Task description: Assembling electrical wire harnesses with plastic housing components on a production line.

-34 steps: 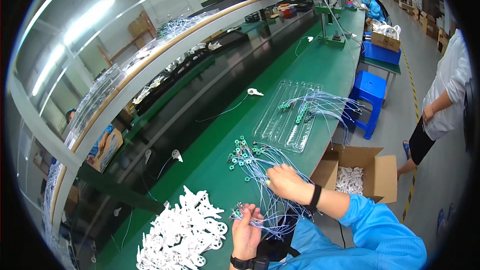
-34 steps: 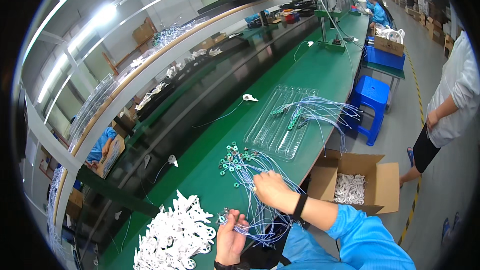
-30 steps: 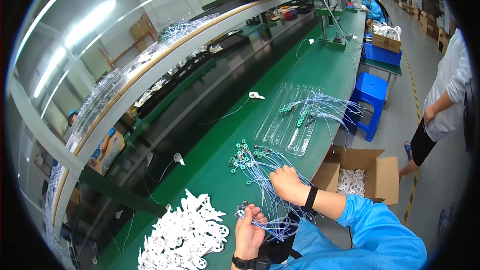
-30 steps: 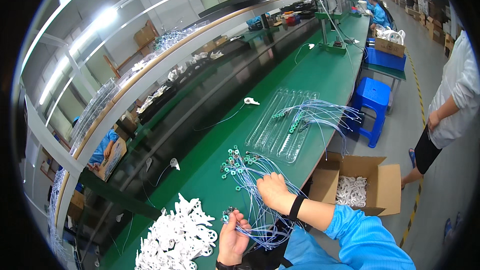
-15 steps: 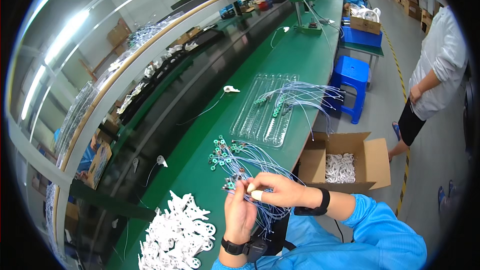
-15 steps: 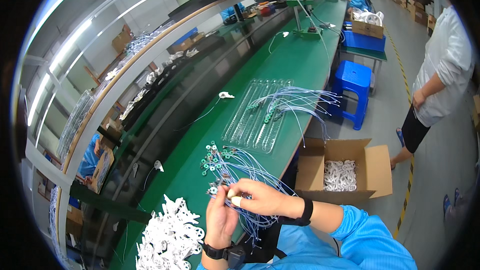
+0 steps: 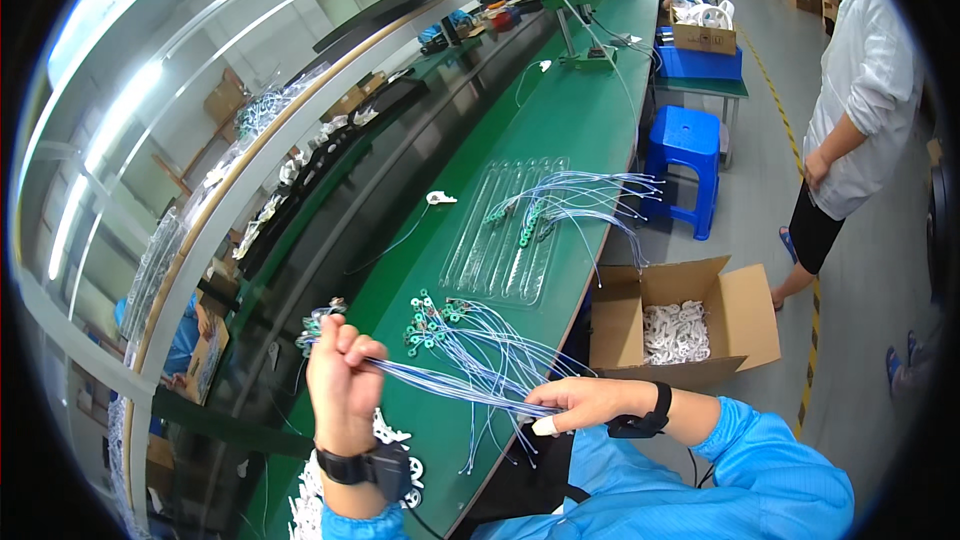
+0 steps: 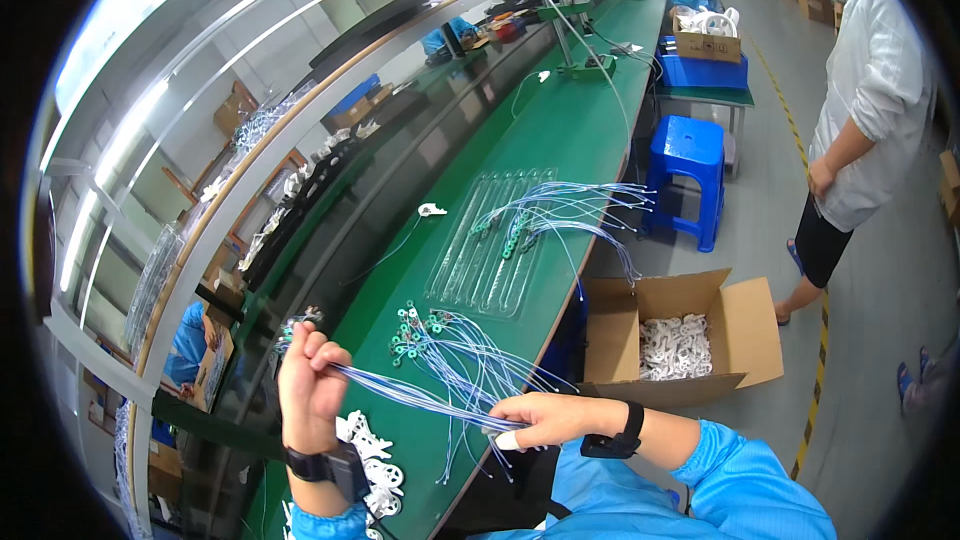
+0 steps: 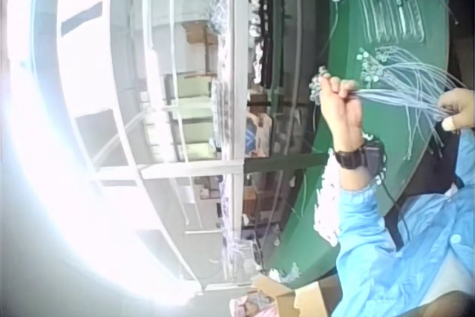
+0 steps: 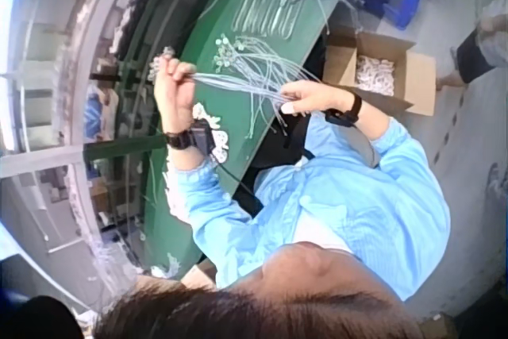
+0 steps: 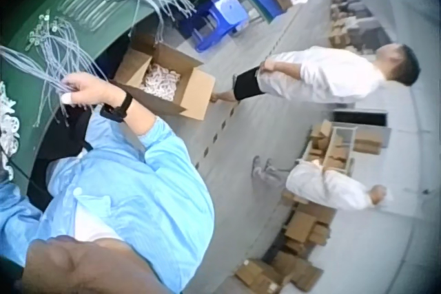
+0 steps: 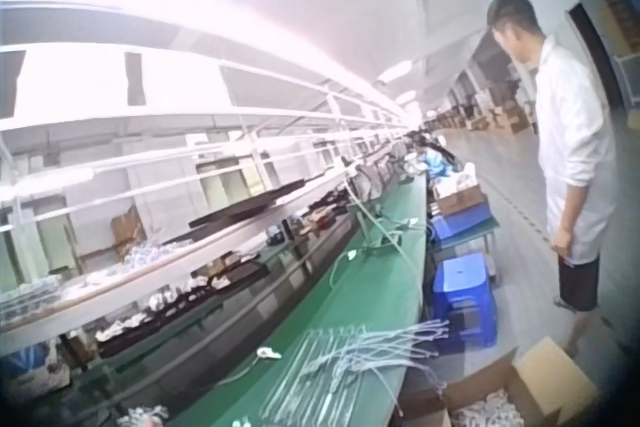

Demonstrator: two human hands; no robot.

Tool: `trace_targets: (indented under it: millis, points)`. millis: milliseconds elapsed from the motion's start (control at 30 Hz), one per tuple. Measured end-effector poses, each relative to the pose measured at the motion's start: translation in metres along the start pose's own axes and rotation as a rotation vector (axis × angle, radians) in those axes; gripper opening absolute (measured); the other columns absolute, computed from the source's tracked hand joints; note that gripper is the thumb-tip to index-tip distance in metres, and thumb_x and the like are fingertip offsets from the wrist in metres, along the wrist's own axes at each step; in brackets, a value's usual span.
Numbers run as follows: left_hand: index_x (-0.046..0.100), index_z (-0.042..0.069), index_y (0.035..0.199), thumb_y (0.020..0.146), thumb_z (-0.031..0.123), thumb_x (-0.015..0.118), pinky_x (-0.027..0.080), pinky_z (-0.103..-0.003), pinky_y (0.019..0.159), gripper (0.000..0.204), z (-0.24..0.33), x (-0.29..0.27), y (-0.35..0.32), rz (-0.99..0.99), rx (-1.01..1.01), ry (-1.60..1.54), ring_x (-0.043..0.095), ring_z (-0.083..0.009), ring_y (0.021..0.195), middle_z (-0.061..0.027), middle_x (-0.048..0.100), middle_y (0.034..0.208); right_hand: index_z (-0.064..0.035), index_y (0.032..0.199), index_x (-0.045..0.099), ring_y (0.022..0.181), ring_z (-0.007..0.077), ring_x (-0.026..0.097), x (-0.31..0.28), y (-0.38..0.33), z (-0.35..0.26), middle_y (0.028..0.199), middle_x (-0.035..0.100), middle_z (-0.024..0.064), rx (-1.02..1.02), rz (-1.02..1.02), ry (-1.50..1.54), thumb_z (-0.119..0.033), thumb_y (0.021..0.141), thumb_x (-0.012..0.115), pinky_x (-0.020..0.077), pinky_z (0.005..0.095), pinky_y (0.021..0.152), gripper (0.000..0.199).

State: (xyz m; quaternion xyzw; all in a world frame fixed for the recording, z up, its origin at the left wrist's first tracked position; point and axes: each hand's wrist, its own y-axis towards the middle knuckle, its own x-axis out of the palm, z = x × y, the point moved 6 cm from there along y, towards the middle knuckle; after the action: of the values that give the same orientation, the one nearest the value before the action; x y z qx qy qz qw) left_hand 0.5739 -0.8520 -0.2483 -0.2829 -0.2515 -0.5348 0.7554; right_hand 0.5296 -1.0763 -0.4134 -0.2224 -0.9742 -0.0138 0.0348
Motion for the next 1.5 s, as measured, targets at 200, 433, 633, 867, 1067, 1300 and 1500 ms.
trace_targets:
  millis: [200,433,633,867,1067,1300,1500]
  points:
    - [0.049,0.009,0.088,0.100,0.029,0.039,0.031,-0.022,0.044,0.025,0.033,-0.026,0.022,0.052,0.064,0.001,0.029,-0.0062,0.045,0.0041,0.033,0.057,-0.0019,0.109,0.054,0.073,0.0172,0.054,-0.009,0.009,0.021,0.079,0.055,0.0068,-0.153,0.179,-0.293,-0.026,0.090,0.056,0.0444,0.0321,0.064,0.031]
    - [0.050,0.008,0.088,0.101,0.029,0.036,0.033,-0.020,0.043,0.029,0.083,-0.027,0.015,0.000,0.132,-0.068,0.030,-0.0057,0.045,0.0039,0.033,0.057,-0.0053,0.105,0.059,0.096,0.0232,0.057,-0.018,0.019,0.022,0.094,0.063,0.0089,-0.232,0.297,-0.635,-0.022,0.088,0.058,0.0325,0.0399,0.092,0.024]
    - [0.049,0.006,0.088,0.101,0.027,0.036,0.032,-0.020,0.044,0.028,0.076,-0.032,-0.005,-0.082,0.156,-0.087,0.029,-0.0062,0.046,0.0031,0.032,0.057,-0.0032,0.105,0.061,0.092,0.0271,0.060,-0.024,0.024,0.014,0.095,0.065,0.0120,-0.355,0.478,-0.513,-0.017,0.089,0.056,0.0402,0.0379,0.084,0.022]
    - [0.051,0.009,0.087,0.100,0.028,0.040,0.031,-0.020,0.045,0.026,0.003,-0.054,0.015,-0.036,-0.025,-0.143,0.028,-0.0054,0.046,0.0047,0.033,0.058,-0.0088,0.118,0.059,0.085,0.0211,0.063,-0.013,0.051,0.010,0.086,0.067,0.0066,-0.308,0.358,-0.582,0.002,0.080,0.051,0.0419,0.0343,0.080,0.041]
    - [0.049,0.007,0.086,0.100,0.027,0.039,0.033,-0.021,0.045,0.027,-0.001,-0.078,0.019,-0.011,-0.112,-0.308,0.030,-0.0065,0.045,0.0037,0.034,0.056,-0.0113,0.120,0.052,0.099,0.0227,0.058,-0.005,0.048,0.006,0.103,0.062,0.0080,-0.289,0.274,-0.617,-0.007,0.083,0.055,0.0331,0.0379,0.088,0.038]
    - [0.046,0.001,0.085,0.099,0.017,0.041,0.033,-0.022,0.045,0.021,0.047,-0.045,-0.011,-0.049,-0.157,-0.708,0.033,-0.0092,0.048,0.0002,0.036,0.058,-0.0141,0.116,0.054,0.093,0.0201,0.052,-0.017,0.034,0.014,0.092,0.055,0.0040,-0.405,0.325,-0.862,-0.013,0.084,0.061,0.0312,0.0385,0.087,0.033]
    - [0.047,0.000,0.086,0.099,0.018,0.041,0.036,-0.023,0.048,0.023,0.001,0.022,-0.021,-0.229,-0.261,-0.566,0.034,-0.0090,0.051,-0.0001,0.036,0.060,-0.0149,0.113,0.058,0.109,0.0212,0.048,-0.019,0.015,0.011,0.101,0.057,0.0010,-0.504,0.311,-0.842,-0.012,0.082,0.060,0.0292,0.0393,0.089,0.032]
